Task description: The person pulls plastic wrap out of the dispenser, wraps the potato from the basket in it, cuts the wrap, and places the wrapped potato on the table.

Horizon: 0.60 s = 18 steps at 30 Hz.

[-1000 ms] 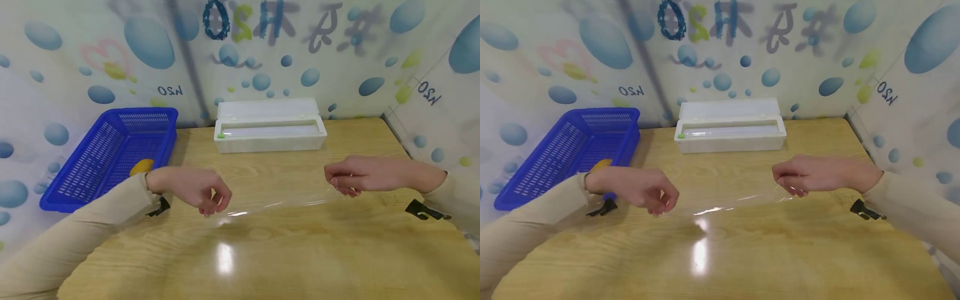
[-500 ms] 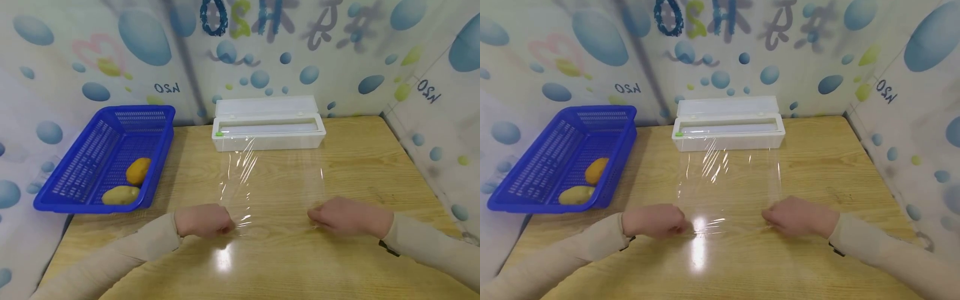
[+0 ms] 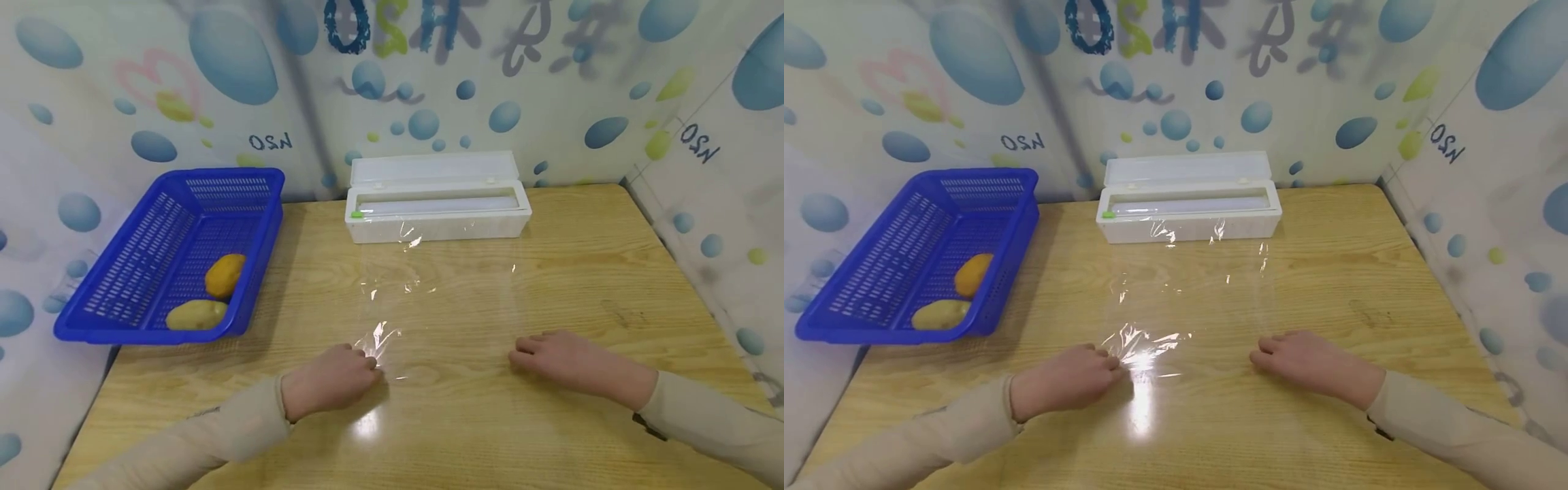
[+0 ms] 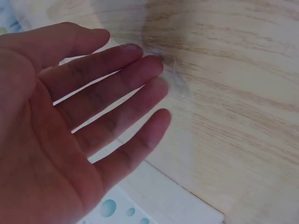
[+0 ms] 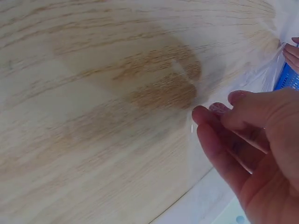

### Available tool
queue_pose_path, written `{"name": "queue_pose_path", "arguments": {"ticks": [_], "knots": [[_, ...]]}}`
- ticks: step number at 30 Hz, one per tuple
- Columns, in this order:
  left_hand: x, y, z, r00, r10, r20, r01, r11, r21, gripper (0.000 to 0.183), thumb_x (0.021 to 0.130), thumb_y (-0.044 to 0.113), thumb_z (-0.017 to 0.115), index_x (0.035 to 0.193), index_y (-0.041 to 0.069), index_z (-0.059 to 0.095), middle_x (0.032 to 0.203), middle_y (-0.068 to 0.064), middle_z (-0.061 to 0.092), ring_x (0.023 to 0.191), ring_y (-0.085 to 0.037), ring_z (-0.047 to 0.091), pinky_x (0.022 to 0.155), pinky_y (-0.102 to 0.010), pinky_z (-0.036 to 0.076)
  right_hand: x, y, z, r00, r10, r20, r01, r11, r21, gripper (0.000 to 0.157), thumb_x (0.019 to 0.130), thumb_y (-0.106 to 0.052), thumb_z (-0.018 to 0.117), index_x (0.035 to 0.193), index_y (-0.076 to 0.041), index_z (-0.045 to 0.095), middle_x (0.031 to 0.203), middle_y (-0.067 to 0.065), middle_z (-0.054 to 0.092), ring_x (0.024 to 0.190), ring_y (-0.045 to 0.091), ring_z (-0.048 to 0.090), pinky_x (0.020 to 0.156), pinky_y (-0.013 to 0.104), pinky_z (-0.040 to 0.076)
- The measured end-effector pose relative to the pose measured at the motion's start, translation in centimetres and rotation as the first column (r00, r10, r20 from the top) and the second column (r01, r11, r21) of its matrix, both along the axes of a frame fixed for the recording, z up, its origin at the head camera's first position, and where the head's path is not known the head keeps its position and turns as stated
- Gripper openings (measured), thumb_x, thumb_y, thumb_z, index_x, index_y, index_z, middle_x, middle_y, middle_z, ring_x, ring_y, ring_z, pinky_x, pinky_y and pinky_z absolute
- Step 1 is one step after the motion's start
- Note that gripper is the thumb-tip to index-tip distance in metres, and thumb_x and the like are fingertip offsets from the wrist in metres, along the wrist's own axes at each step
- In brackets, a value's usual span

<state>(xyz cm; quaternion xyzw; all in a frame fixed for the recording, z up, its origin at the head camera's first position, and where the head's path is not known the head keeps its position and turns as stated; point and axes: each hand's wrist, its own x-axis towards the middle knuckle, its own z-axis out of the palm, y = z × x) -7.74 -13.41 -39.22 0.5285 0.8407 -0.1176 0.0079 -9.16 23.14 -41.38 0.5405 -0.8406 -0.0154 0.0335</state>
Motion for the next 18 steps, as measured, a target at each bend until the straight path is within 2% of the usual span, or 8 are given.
{"name": "queue_pose_path", "arguments": {"ticks": [4,8,10,12,14,15,16,18], "knots": [[0.27,-0.20,0.06,1.000,-0.018,-0.010,0.018,1.000,-0.001,0.008,0.070,0.016,0.065,0.074,0.017,0.059,0.068,0.007,0.054,0.060,-0.011,0.048,0.052,-0.023,0.038,0.04,0.15,-0.06,1.000,-0.005,0.029,0.005,1.000,-0.022,0.028,0.070,-0.006,0.070,0.087,-0.015,0.050,0.075,-0.006,0.041,0.057,0.005,0.036,0.047,0.022,0.035],[0.44,-0.30,0.05,1.000,-0.018,-0.002,0.018,1.000,-0.001,0.011,0.069,0.019,0.067,0.075,0.018,0.058,0.067,0.006,0.052,0.058,-0.010,0.048,0.049,-0.023,0.036,0.17,0.19,0.00,0.999,-0.012,0.044,0.014,0.999,-0.036,0.023,0.074,-0.010,0.068,0.086,-0.015,0.049,0.072,-0.007,0.039,0.057,0.006,0.038,0.048,0.025,0.036],[0.44,-0.32,0.06,1.000,-0.013,0.005,0.013,1.000,0.000,0.010,0.070,0.017,0.066,0.075,0.017,0.057,0.064,0.006,0.050,0.054,-0.009,0.047,0.048,-0.023,0.035,0.20,0.22,0.09,0.999,-0.008,0.035,0.010,0.999,-0.041,0.007,0.089,-0.016,0.054,0.086,-0.015,0.048,0.071,-0.007,0.039,0.057,0.007,0.039,0.049,0.025,0.036],[0.41,-0.36,0.05,1.000,-0.003,0.015,0.003,1.000,0.008,0.011,0.070,0.014,0.065,0.073,0.015,0.055,0.060,0.005,0.048,0.050,-0.008,0.043,0.046,-0.023,0.034,0.21,0.20,0.16,1.000,0.000,0.007,0.001,0.999,-0.041,0.022,0.098,-0.022,0.032,0.085,-0.014,0.048,0.071,-0.006,0.041,0.058,0.007,0.041,0.049,0.025,0.036],[0.39,-0.38,-0.01,1.000,0.009,0.020,-0.009,1.000,0.017,0.012,0.070,0.012,0.064,0.071,0.014,0.053,0.058,0.005,0.046,0.047,-0.008,0.041,0.045,-0.024,0.034,0.22,0.22,0.14,1.000,0.008,-0.023,-0.009,0.999,-0.048,0.041,0.098,-0.025,0.011,0.084,-0.013,0.048,0.070,-0.006,0.043,0.060,0.008,0.044,0.050,0.026,0.037],[0.40,-0.40,-0.05,0.999,0.024,0.026,-0.025,1.000,0.016,0.011,0.070,0.011,0.063,0.072,0.014,0.053,0.058,0.005,0.047,0.047,-0.009,0.041,0.045,-0.024,0.034,0.24,0.23,0.17,0.999,0.010,-0.031,-0.012,0.999,-0.053,0.041,0.099,-0.024,0.012,0.083,-0.013,0.048,0.069,-0.006,0.043,0.058,0.008,0.042,0.049,0.026,0.037],[0.42,-0.40,-0.09,0.999,0.041,0.023,-0.041,0.999,0.016,0.011,0.071,0.011,0.063,0.072,0.013,0.053,0.058,0.004,0.047,0.047,-0.009,0.042,0.044,-0.025,0.034,0.25,0.26,0.18,0.999,0.010,-0.036,-0.012,0.998,-0.056,0.031,0.099,-0.020,0.023,0.084,-0.013,0.049,0.068,-0.006,0.044,0.056,0.008,0.041,0.048,0.026,0.037],[0.41,-0.45,-0.13,0.997,0.069,0.018,-0.070,0.997,0.021,0.009,0.072,0.011,0.062,0.073,0.012,0.053,0.058,0.003,0.048,0.047,-0.011,0.044,0.044,-0.025,0.035,0.32,0.28,0.28,0.999,0.006,-0.033,-0.007,0.999,-0.051,0.009,0.092,-0.013,0.045,0.084,-0.014,0.049,0.066,-0.006,0.045,0.053,0.008,0.040,0.046,0.026,0.037]]}}
